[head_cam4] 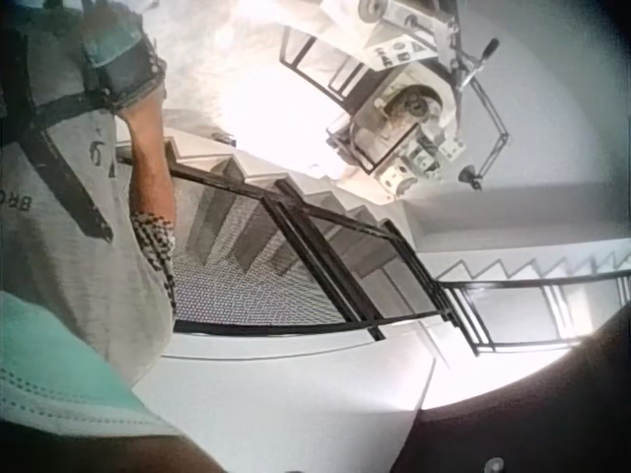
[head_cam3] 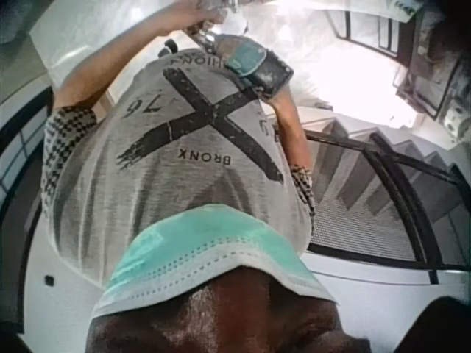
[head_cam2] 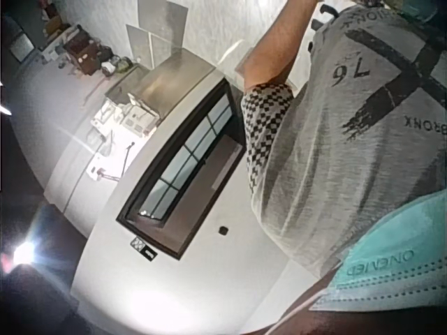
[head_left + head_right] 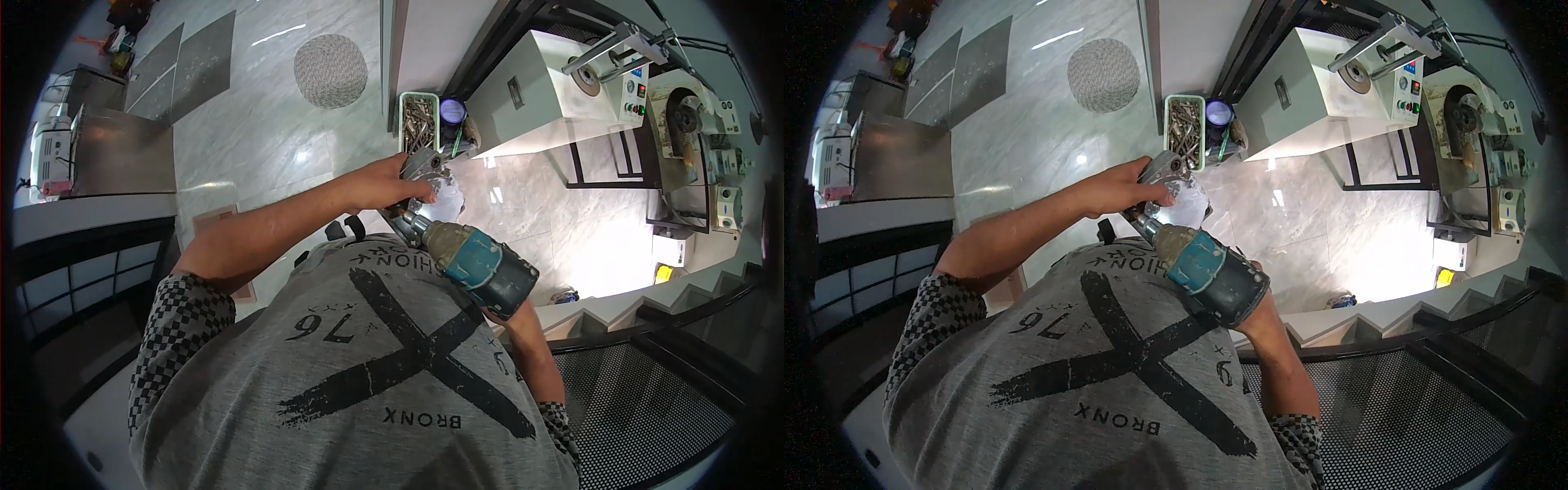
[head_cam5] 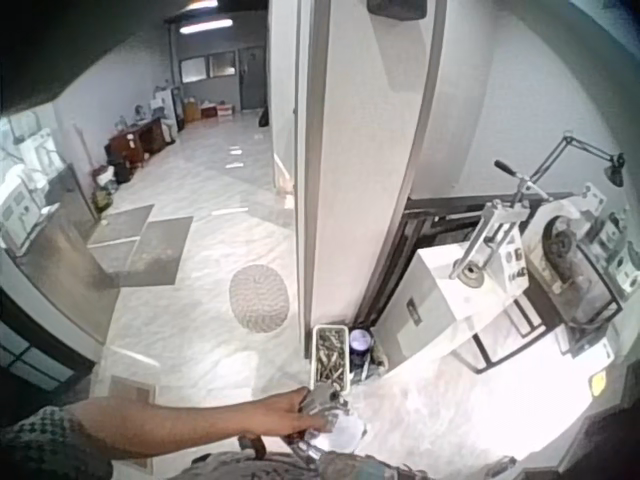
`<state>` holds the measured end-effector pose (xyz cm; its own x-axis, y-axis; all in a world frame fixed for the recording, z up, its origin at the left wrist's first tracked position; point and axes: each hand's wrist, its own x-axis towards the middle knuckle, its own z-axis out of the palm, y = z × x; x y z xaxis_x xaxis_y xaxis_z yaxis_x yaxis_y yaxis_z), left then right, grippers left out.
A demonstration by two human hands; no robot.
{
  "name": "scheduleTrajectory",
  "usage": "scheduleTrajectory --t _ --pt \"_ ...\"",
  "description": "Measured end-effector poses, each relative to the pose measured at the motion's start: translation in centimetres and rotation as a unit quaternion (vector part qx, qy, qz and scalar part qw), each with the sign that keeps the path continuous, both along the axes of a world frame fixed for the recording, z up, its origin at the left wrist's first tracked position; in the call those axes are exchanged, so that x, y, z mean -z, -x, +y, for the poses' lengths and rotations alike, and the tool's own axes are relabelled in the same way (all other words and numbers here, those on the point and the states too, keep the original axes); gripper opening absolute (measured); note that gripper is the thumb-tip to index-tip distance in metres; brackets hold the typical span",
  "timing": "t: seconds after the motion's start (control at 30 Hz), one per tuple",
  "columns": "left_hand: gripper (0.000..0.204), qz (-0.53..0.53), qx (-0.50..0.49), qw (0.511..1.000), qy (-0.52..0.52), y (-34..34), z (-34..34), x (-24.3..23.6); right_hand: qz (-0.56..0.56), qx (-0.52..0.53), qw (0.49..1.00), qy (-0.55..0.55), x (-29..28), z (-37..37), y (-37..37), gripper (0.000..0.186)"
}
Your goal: The person uses an electric drill on a metal dental flask and then uses a small metal tool to scrape around a hole on the flask. They then place the flask into a dental press machine and press buttons on the control panel to activate the machine.
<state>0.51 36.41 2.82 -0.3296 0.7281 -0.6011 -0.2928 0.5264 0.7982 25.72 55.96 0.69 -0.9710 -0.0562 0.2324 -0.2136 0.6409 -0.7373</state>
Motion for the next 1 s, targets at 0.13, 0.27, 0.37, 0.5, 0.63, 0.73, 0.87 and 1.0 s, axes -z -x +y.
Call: scheduleTrajectory --t 0.13,0.27,0.37,0.5,0.63,0.73,0.87,1.0 --pt "0.08 0.046 0.004 0.998 0.033 -0.6 -0.1 -0.4 0.007 -0.036 0.998 -0.052 -0.5 0.3 0.3 0.037" --pt "0.088 0.041 0.016 0.998 0.051 -0.7 -0.1 -0.1 -0.047 -0.026 0.998 -0.022 -2.7 -0.3 0.4 0.042" --pt "0.092 0.105 0.015 0.991 0.085 -0.6 -0.4 1.9 -0.216 -0.029 0.973 0.074 -7.0 -1.6 2.9 0.05" --pt "0.096 0.058 0.0 0.995 0.079 -0.9 -0.2 0.3 -0.213 -0.007 0.964 0.163 -6.0 -1.4 3.2 0.043" --pt "0.104 0.048 -0.015 0.994 0.097 -1.3 -0.6 0.6 -0.193 -0.031 0.973 0.125 -4.0 -1.2 3.4 0.028" --pt "0.109 0.044 -0.014 0.993 0.107 -1.5 -0.9 0.1 -0.184 -0.036 0.976 0.108 -3.8 -1.2 3.9 0.025" --pt "0.104 0.089 0.008 0.987 0.135 -1.4 -1.5 1.6 -0.122 -0.079 0.988 0.057 -4.5 -1.0 5.0 0.027" --pt "0.106 0.105 0.03 0.986 0.123 -1.8 -1.9 1.7 -0.174 -0.055 0.98 0.082 -4.3 -1.0 4.9 0.028"
